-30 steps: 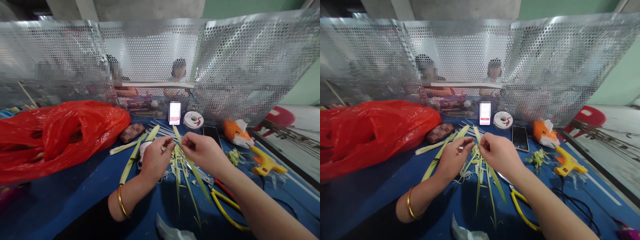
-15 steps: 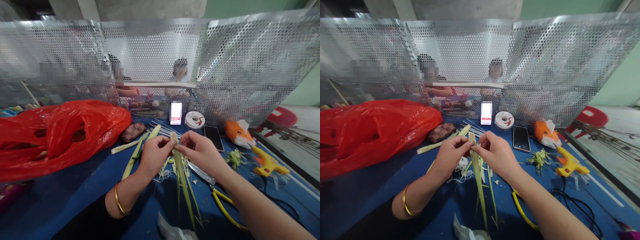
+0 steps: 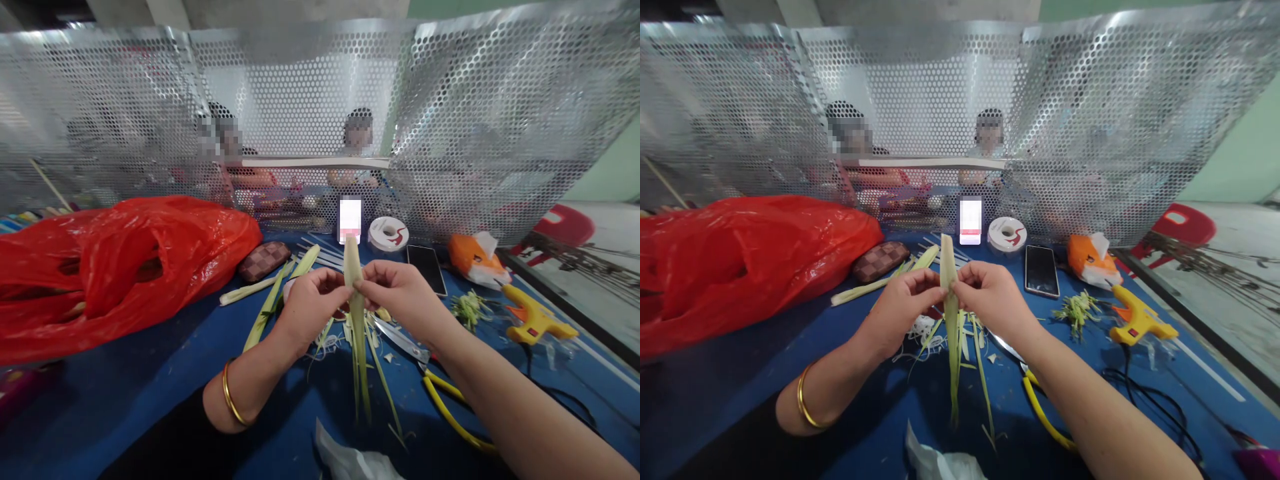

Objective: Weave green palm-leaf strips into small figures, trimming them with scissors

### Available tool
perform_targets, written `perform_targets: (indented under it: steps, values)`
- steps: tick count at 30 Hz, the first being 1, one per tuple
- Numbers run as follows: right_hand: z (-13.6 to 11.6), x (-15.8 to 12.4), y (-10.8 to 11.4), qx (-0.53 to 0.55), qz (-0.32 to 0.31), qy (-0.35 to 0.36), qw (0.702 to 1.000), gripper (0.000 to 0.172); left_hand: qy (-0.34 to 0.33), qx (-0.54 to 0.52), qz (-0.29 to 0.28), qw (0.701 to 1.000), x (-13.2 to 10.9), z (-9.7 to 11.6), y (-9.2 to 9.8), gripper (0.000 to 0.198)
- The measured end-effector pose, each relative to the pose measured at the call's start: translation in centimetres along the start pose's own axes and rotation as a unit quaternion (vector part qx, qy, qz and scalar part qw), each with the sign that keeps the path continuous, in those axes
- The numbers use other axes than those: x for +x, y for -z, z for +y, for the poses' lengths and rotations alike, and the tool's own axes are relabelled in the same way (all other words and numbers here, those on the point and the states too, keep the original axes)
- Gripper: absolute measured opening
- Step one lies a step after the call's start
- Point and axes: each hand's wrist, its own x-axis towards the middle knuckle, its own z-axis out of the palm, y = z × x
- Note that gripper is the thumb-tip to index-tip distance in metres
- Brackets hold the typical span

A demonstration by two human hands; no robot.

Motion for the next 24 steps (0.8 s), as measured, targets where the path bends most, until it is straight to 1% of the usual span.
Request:
perform_targets:
  steps: [2,4,6,10,14,18,21,24]
  values:
    - [0.1,0.2,0.3,0.016,0.021,0.003,1.0,0.016,0.027,-0.005,-0.03,0.999,-0.1,0.0,-0.2,0.004]
    - [0.0,0.3,0.5,0.028,0.031,-0.004,0.999,0.017,0.037,-0.023,-0.041,0.998,-0.2,0.0,-0.3,0.003]
    - [-0.2,0.4,0.5,0.038,0.024,-0.019,0.999,0.018,0.037,-0.037,-0.036,0.998,-0.2,0.0,-0.2,0.003]
    - [-0.3,0.3,0.4,0.032,-0.013,-0.045,0.998,0.018,0.031,-0.038,-0.005,0.999,-0.1,0.1,-0.2,0.007]
    - [0.0,0.2,0.2,0.031,-0.02,-0.053,0.998,0.019,0.012,-0.026,0.016,0.999,0.0,-0.2,-0.1,0.01]
    - [0.1,0.3,0.2,0.048,-0.031,-0.06,0.997,0.021,0.011,-0.024,0.009,1.0,0.1,-0.6,-0.1,0.015]
    - [0.2,0.4,0.0,0.058,-0.031,-0.045,0.997,0.021,0.006,-0.018,0.003,1.0,0.2,-1.0,-0.2,0.016]
    - [0.2,0.4,-0.1,0.058,-0.04,-0.034,0.997,0.021,0.014,-0.036,-0.009,0.999,0.2,-1.1,-0.2,0.015]
